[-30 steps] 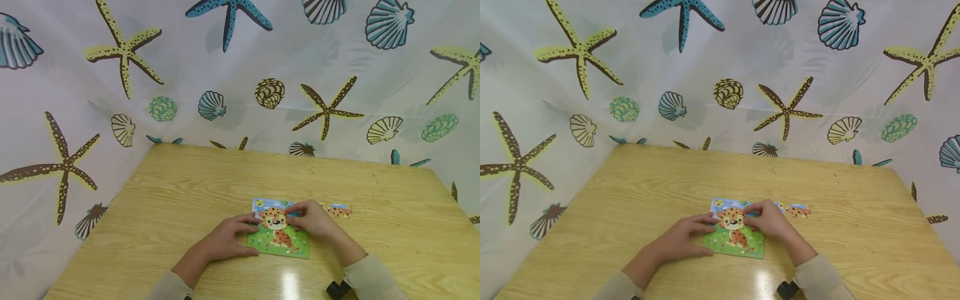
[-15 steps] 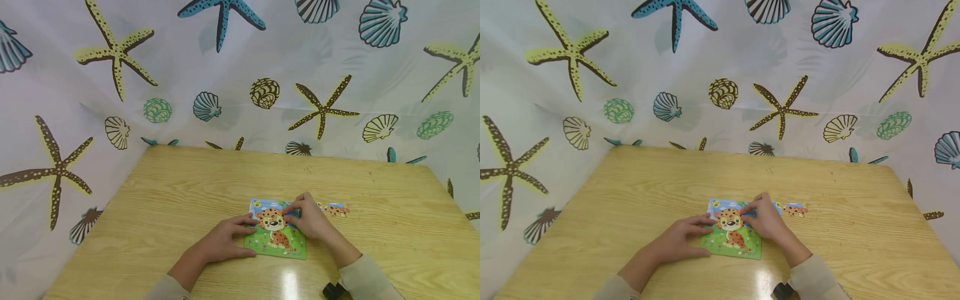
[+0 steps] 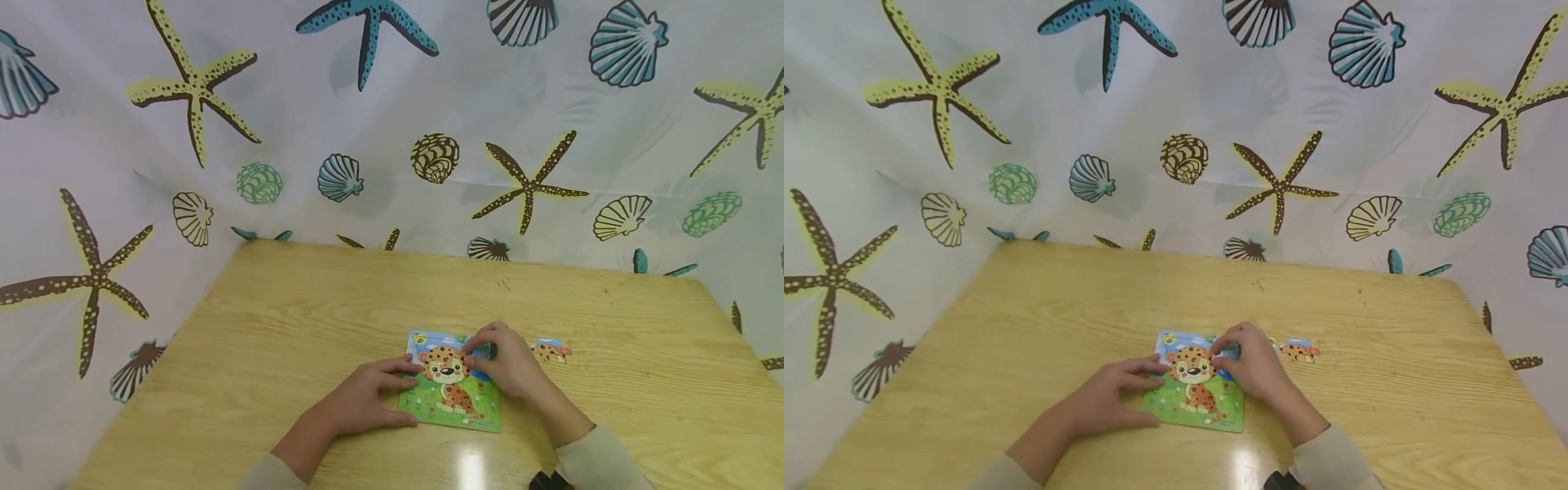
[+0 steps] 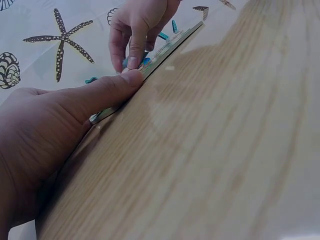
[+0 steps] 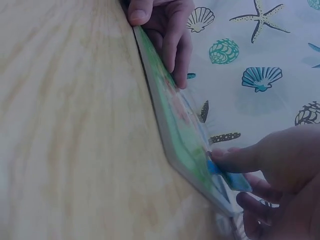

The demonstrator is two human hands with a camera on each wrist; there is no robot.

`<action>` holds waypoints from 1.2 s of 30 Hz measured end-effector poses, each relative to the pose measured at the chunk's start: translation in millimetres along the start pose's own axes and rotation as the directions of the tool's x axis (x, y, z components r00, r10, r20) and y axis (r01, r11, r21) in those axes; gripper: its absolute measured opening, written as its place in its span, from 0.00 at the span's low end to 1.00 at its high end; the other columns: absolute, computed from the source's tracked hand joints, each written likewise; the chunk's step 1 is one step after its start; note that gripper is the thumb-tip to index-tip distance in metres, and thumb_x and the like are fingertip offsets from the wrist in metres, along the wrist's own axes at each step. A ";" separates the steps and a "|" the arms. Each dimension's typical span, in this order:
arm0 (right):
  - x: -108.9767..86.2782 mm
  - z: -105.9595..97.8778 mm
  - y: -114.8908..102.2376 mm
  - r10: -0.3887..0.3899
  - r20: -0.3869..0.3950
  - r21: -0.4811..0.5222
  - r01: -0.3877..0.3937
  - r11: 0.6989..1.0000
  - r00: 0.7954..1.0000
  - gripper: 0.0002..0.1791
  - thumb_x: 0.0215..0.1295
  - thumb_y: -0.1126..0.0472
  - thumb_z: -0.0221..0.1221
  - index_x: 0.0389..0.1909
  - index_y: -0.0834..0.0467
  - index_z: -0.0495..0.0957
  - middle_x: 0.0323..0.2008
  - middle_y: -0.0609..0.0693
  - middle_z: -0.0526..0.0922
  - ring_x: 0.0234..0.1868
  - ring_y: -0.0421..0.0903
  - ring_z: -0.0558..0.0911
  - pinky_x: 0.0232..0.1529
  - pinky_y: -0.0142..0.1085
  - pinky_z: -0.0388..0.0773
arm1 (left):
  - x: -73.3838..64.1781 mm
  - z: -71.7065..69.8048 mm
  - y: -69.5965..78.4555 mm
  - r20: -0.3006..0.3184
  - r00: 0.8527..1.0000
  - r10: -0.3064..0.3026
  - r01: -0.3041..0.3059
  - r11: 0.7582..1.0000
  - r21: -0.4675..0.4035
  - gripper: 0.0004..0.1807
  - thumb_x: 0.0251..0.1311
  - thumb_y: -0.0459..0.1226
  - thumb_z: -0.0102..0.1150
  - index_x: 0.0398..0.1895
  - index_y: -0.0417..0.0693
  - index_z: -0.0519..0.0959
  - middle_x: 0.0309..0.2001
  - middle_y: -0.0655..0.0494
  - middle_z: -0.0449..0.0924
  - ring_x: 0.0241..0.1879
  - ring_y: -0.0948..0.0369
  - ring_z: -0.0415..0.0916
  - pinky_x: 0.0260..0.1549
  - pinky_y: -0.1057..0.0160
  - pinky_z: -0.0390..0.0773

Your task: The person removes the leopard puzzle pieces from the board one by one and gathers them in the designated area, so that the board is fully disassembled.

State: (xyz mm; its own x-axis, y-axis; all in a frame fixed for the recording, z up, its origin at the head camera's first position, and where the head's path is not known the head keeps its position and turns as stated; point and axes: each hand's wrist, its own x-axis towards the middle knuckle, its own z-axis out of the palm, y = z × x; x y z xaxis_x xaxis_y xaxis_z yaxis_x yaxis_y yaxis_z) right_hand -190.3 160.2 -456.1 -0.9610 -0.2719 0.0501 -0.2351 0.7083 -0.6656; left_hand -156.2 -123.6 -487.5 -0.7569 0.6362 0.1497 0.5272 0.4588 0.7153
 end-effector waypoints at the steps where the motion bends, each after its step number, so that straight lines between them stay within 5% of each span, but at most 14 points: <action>1: 0.1 -1.3 -0.2 0.015 -0.011 0.010 -0.015 1.000 1.000 0.07 0.60 0.60 0.70 0.39 0.51 0.87 0.49 0.51 0.81 0.47 0.48 0.78 0.46 0.43 0.79 | 0.2 -0.4 0.4 -0.005 1.000 0.004 -0.004 1.000 0.004 0.34 0.50 0.51 0.76 0.59 0.44 0.80 0.68 0.61 0.73 0.75 0.56 0.60 0.71 0.50 0.65; 6: 0.5 -14.2 -1.2 0.075 0.004 0.064 -0.075 0.995 0.997 0.14 0.64 0.62 0.67 0.51 0.53 0.83 0.47 0.52 0.82 0.34 0.44 0.77 0.30 0.34 0.75 | 2.8 -2.3 2.0 0.000 1.000 0.012 -0.012 1.000 0.004 0.34 0.50 0.50 0.76 0.59 0.43 0.80 0.68 0.60 0.73 0.75 0.56 0.60 0.72 0.50 0.64; 15: -3.0 -33.6 3.1 0.077 0.096 0.077 -0.084 0.993 0.992 0.13 0.69 0.64 0.62 0.52 0.58 0.82 0.43 0.55 0.81 0.32 0.43 0.80 0.30 0.35 0.79 | 4.7 -0.5 0.9 0.004 1.000 -0.005 0.005 1.000 0.012 0.34 0.50 0.52 0.76 0.59 0.45 0.81 0.68 0.62 0.72 0.75 0.57 0.60 0.72 0.49 0.64; 28: 0.8 -46.3 19.1 0.064 0.216 0.367 -0.142 0.919 0.974 0.14 0.70 0.64 0.60 0.52 0.68 0.77 0.44 0.60 0.77 0.33 0.49 0.86 0.36 0.43 0.88 | -4.4 3.8 -3.1 0.006 0.999 -0.054 0.054 0.998 0.021 0.36 0.49 0.56 0.74 0.59 0.47 0.81 0.69 0.65 0.71 0.75 0.57 0.61 0.72 0.47 0.63; 36: 3.5 -58.5 31.1 0.076 0.241 0.388 -0.168 0.906 0.968 0.14 0.71 0.65 0.59 0.51 0.70 0.76 0.40 0.58 0.76 0.32 0.48 0.85 0.39 0.42 0.88 | 1.0 1.9 -2.7 -0.002 1.000 0.004 -0.004 1.000 -0.017 0.35 0.51 0.54 0.74 0.59 0.44 0.80 0.68 0.62 0.72 0.75 0.56 0.60 0.71 0.49 0.66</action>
State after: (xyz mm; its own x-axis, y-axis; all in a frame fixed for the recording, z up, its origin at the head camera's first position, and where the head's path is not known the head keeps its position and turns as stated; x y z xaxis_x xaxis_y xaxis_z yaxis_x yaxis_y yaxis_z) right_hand -209.5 219.4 -433.1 -0.9128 -0.3660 -0.1815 0.0049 0.4344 -0.9007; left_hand -157.7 -123.0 -490.7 -0.7556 0.6368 0.1533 0.5232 0.4459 0.7263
